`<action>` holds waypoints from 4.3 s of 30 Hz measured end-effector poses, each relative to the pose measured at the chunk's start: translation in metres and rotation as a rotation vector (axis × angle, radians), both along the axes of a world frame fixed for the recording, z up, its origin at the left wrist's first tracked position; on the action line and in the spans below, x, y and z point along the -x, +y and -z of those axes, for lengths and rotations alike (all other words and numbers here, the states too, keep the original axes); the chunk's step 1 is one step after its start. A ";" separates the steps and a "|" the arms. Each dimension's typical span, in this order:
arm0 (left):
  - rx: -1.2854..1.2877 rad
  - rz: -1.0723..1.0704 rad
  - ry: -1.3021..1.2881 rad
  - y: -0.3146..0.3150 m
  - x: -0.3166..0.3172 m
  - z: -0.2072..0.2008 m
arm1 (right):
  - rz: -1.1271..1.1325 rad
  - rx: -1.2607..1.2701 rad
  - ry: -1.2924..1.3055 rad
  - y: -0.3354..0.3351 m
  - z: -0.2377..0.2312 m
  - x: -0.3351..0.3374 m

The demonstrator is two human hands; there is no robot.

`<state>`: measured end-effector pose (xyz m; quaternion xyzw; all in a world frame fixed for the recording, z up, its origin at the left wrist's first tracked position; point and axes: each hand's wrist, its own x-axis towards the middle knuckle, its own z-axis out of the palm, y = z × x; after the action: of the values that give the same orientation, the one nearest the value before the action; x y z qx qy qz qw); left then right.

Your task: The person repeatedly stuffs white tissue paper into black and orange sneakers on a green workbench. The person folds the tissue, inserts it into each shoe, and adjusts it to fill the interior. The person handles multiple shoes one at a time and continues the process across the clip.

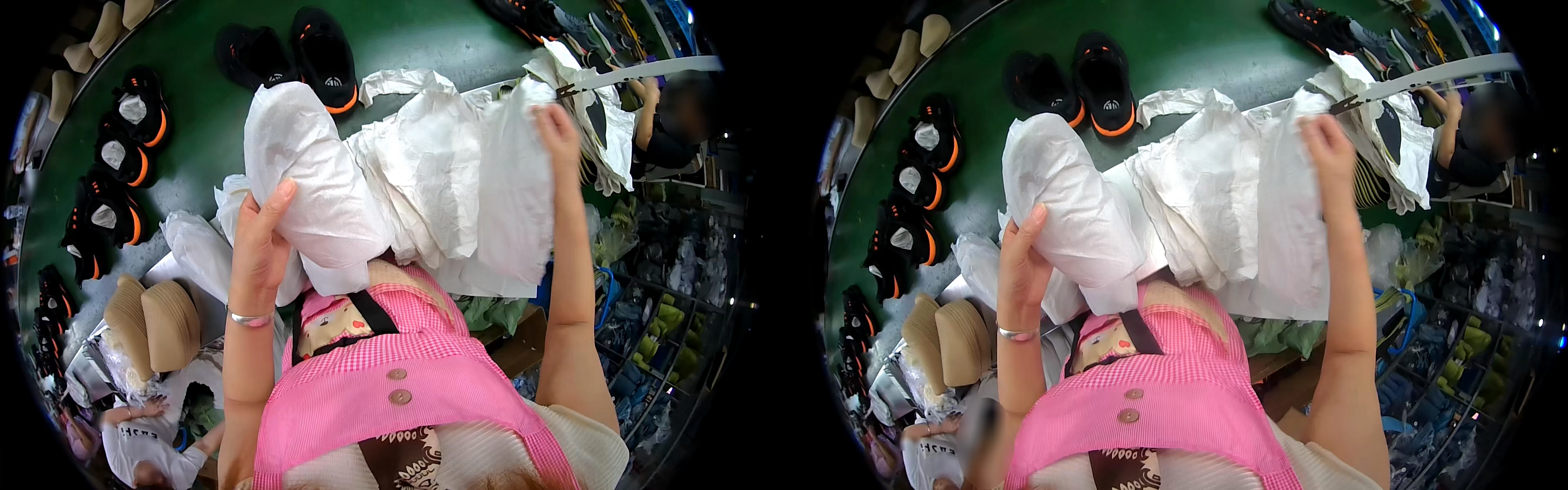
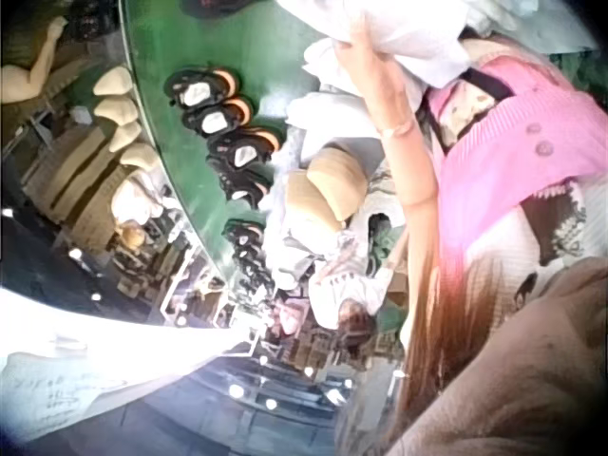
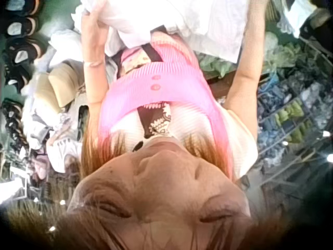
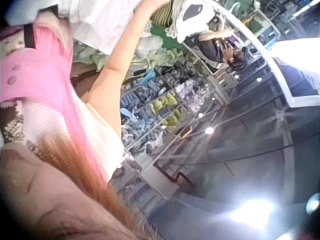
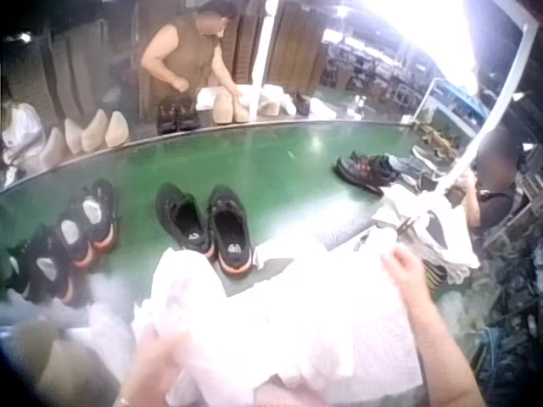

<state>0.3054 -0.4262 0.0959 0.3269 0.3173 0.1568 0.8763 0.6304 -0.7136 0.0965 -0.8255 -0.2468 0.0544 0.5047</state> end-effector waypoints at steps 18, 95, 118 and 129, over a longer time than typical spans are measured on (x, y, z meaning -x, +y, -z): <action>0.022 0.023 0.110 -0.007 -0.010 0.026 | 0.110 0.027 0.540 0.057 0.167 0.057; 0.118 0.071 -0.311 -0.007 -0.108 0.026 | -0.325 -0.051 -0.716 0.201 -0.062 0.109; -1.398 -0.136 0.059 0.000 -0.110 -0.028 | -0.364 0.449 -0.046 0.155 -0.042 0.084; -2.193 -0.445 0.194 0.039 -0.153 -0.026 | -0.407 0.493 -0.254 0.173 -0.075 0.117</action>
<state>0.4587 -0.3875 0.1216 0.8683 0.1259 0.4782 0.0388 0.5136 -0.5409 0.1713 -0.8566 -0.4467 0.1089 0.2339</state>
